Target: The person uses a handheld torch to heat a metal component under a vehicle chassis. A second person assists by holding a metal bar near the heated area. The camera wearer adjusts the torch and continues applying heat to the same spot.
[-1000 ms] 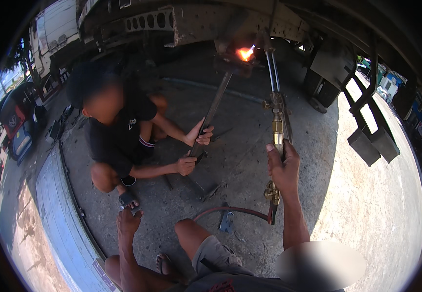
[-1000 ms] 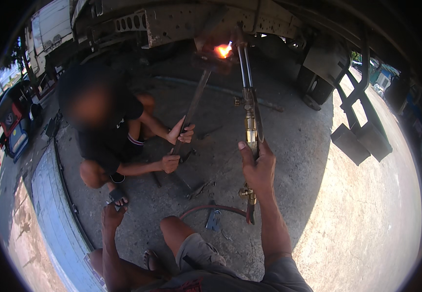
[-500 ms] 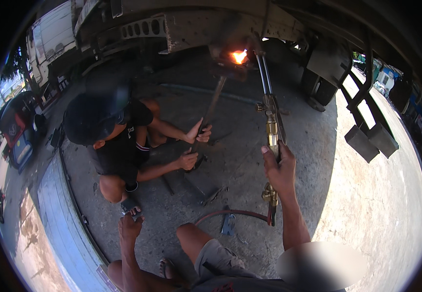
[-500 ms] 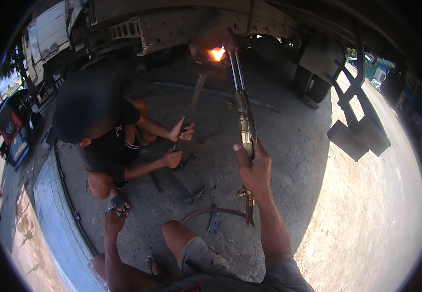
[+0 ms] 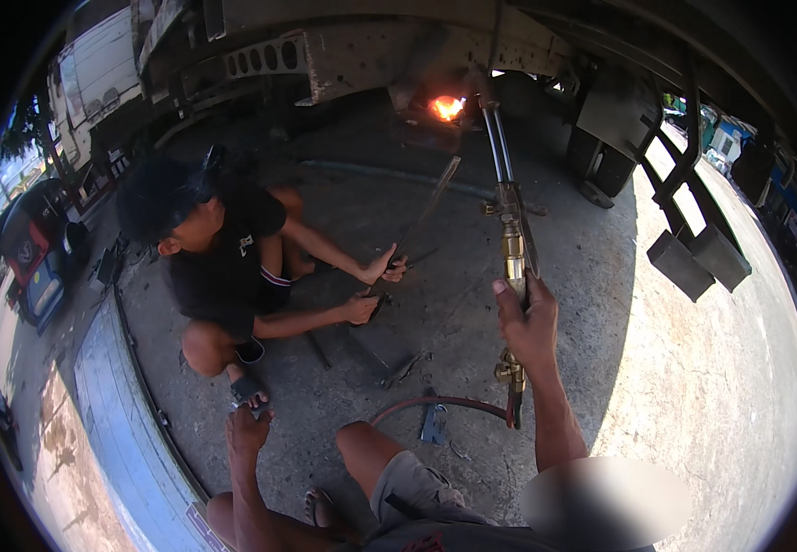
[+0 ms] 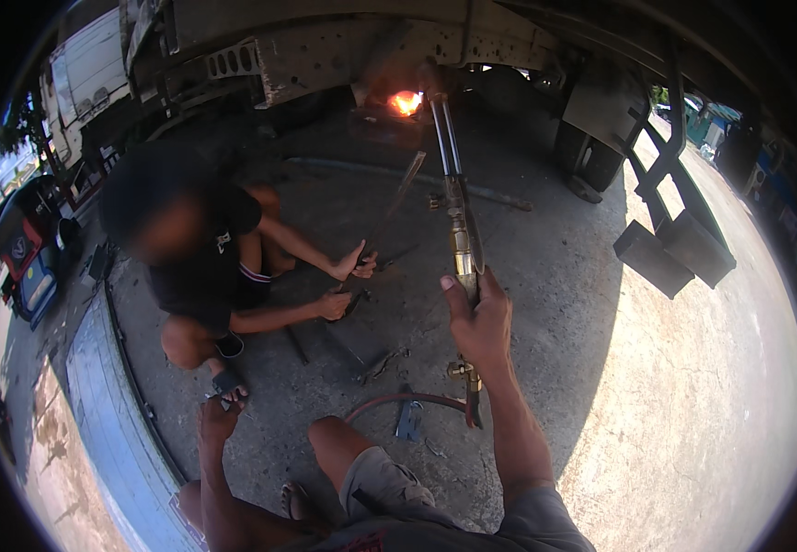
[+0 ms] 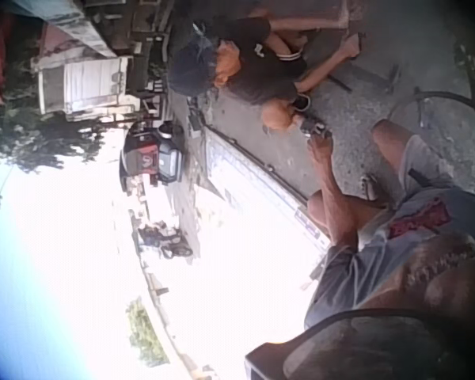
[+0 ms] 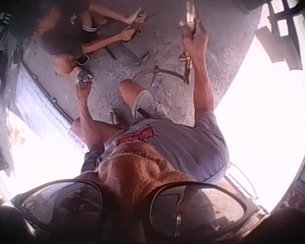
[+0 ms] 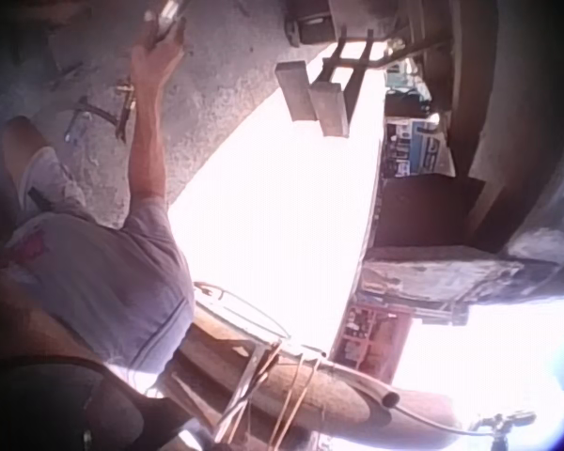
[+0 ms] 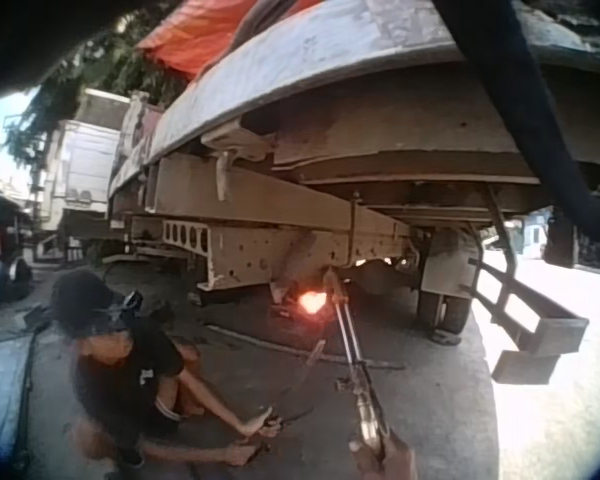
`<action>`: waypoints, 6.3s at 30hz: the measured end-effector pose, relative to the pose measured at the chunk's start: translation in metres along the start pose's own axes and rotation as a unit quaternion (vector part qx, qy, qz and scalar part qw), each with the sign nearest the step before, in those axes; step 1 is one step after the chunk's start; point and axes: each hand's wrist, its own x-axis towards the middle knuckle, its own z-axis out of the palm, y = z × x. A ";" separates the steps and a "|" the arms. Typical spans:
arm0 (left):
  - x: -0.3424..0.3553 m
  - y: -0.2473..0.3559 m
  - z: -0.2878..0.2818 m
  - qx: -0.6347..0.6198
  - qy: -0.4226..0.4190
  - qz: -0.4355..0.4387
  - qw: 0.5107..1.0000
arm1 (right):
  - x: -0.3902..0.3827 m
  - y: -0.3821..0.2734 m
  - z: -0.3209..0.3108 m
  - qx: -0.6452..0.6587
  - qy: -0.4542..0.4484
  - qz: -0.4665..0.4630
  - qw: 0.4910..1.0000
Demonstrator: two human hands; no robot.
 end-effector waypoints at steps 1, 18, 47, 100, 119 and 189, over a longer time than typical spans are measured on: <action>0.000 -0.002 0.002 0.002 0.001 0.002 1.000 | 0.000 0.002 -0.001 -0.001 -0.003 -0.008 1.000; 0.005 -0.008 0.016 -0.020 -0.002 0.015 1.000 | -0.008 0.014 -0.002 0.027 -0.036 -0.023 0.999; 0.010 -0.009 0.020 -0.029 0.012 0.050 0.998 | -0.012 0.006 0.016 0.096 -0.082 0.005 0.992; -0.077 0.266 0.077 -0.613 -0.377 0.082 0.689 | -0.020 0.000 0.049 0.284 -0.095 0.041 0.953; -0.075 0.279 0.077 -0.588 -0.420 0.065 0.688 | -0.036 -0.002 0.044 0.294 -0.053 0.039 0.954; -0.205 0.293 0.229 -0.187 -0.391 0.610 0.663 | -0.211 0.324 -0.075 0.406 0.072 0.512 0.754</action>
